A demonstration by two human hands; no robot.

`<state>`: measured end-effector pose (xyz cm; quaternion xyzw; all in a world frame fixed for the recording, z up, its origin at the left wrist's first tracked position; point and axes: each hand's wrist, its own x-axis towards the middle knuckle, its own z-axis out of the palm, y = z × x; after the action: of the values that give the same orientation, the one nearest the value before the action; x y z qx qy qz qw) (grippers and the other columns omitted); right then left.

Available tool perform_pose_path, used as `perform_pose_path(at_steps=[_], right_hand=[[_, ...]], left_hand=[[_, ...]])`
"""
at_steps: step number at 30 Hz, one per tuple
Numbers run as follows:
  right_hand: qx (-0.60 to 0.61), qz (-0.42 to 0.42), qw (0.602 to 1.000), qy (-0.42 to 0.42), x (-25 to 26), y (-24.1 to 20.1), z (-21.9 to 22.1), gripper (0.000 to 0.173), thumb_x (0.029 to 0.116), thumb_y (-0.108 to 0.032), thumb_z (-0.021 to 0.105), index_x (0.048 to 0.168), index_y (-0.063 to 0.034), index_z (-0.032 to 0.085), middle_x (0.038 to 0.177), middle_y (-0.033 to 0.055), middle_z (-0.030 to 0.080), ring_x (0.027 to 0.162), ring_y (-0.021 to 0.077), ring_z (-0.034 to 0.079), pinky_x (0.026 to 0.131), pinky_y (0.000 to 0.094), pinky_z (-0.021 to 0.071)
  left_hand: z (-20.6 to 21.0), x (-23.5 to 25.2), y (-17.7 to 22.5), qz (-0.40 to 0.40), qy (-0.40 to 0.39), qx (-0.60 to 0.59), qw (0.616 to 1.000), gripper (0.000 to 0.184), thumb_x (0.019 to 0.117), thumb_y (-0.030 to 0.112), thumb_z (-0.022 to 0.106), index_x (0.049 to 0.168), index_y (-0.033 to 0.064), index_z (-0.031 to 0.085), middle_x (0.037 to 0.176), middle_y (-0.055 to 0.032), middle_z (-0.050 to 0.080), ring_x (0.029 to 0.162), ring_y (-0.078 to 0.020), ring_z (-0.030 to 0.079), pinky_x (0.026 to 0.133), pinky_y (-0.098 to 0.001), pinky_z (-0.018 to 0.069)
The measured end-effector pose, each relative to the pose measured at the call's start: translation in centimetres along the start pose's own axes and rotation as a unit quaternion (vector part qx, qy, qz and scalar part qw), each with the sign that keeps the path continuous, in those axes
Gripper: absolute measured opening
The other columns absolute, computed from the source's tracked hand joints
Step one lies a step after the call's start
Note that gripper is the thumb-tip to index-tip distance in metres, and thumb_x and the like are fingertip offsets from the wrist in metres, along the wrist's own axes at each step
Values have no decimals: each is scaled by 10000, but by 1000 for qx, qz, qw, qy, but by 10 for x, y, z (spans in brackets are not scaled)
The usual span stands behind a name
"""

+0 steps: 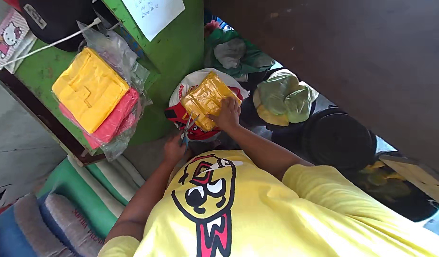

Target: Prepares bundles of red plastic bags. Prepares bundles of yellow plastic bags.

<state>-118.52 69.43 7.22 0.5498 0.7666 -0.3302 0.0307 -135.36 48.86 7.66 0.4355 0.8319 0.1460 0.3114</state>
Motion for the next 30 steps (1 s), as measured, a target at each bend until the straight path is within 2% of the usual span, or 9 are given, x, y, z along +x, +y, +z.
perform_pose_path(at_steps=[1, 2, 4, 8, 10, 14, 19, 23, 30], right_hand=[[-2, 22, 1000, -2, 12, 1, 6, 1257, 732, -645, 834, 1635, -50, 193, 1693, 293, 8, 1565, 490, -4, 1187, 737, 112], [-7, 45, 999, -12, 24, 4, 15, 1464, 637, -704, 862, 1663, -100, 11, 1689, 255, -179, 1559, 467, -152, 1176, 762, 40], [-20, 76, 997, -23, 40, 8, 30, 1628, 527, -750, 885, 1651, -129, -116, 1657, 241, -291, 1545, 455, -222, 1162, 780, 52], [-31, 99, 994, -42, 51, 9, 37, 1695, 468, -741, 912, 1643, -141, -151, 1646, 232, -324, 1552, 428, -221, 1167, 754, 151], [-30, 98, 994, -43, 51, 10, 38, 1701, 462, -735, 918, 1643, -141, -152, 1646, 227, -327, 1553, 422, -224, 1160, 764, 147], [-30, 93, 994, -41, 53, 13, 41, 1704, 453, -728, 922, 1645, -150, -151, 1647, 228, -326, 1549, 416, -239, 1152, 789, 79], [-46, 92, 993, -59, 53, 15, 37, 1707, 449, -753, 907, 1642, -169, -166, 1654, 217, -318, 1554, 405, -232, 1157, 777, 91], [-42, 88, 993, -66, 55, 15, 36, 1705, 454, -735, 917, 1642, -169, -168, 1650, 218, -325, 1551, 414, -234, 1149, 785, 94], [-51, 87, 992, -72, 56, 14, 35, 1699, 460, -751, 902, 1641, -148, -161, 1649, 233, -318, 1551, 424, -226, 1151, 780, 121]], left_hand=[[-2, 7, 7, -27, -25, 19, 999, 527, 959, 178, 685, 1470, 128, 563, 1361, -203, 627, 1210, -372, 634, 1010, -558, 517], [-3, 14, 12, -46, -44, 37, 997, 539, 965, 189, 677, 1487, 152, 546, 1385, -193, 613, 1229, -371, 623, 1019, -563, 511], [-1, 29, 19, -63, -60, 75, 993, 546, 968, 192, 667, 1498, 161, 535, 1412, -191, 594, 1245, -382, 612, 1016, -576, 511], [-2, 52, 42, -71, -70, 127, 987, 517, 975, 206, 651, 1481, 174, 556, 1388, -209, 601, 1230, -396, 618, 992, -592, 519], [0, 62, 53, -73, -69, 133, 986, 497, 972, 219, 657, 1461, 184, 574, 1393, -191, 604, 1240, -386, 617, 999, -587, 521], [9, 78, 60, -39, -36, 118, 992, 502, 961, 187, 669, 1454, 163, 580, 1402, -216, 583, 1274, -396, 586, 1027, -571, 507], [17, 95, 61, 17, -20, 147, 989, 513, 961, 189, 668, 1463, 150, 573, 1370, -234, 598, 1299, -397, 565, 1062, -543, 486], [20, 101, 58, 48, 6, 181, 982, 483, 958, 170, 651, 1438, 159, 599, 1330, -248, 613, 1269, -409, 583, 1031, -550, 503], [23, 115, 67, 46, -11, 213, 976, 499, 989, 118, 594, 1485, 119, 536, 1400, -289, 544, 1314, -425, 547, 1074, -521, 481]])
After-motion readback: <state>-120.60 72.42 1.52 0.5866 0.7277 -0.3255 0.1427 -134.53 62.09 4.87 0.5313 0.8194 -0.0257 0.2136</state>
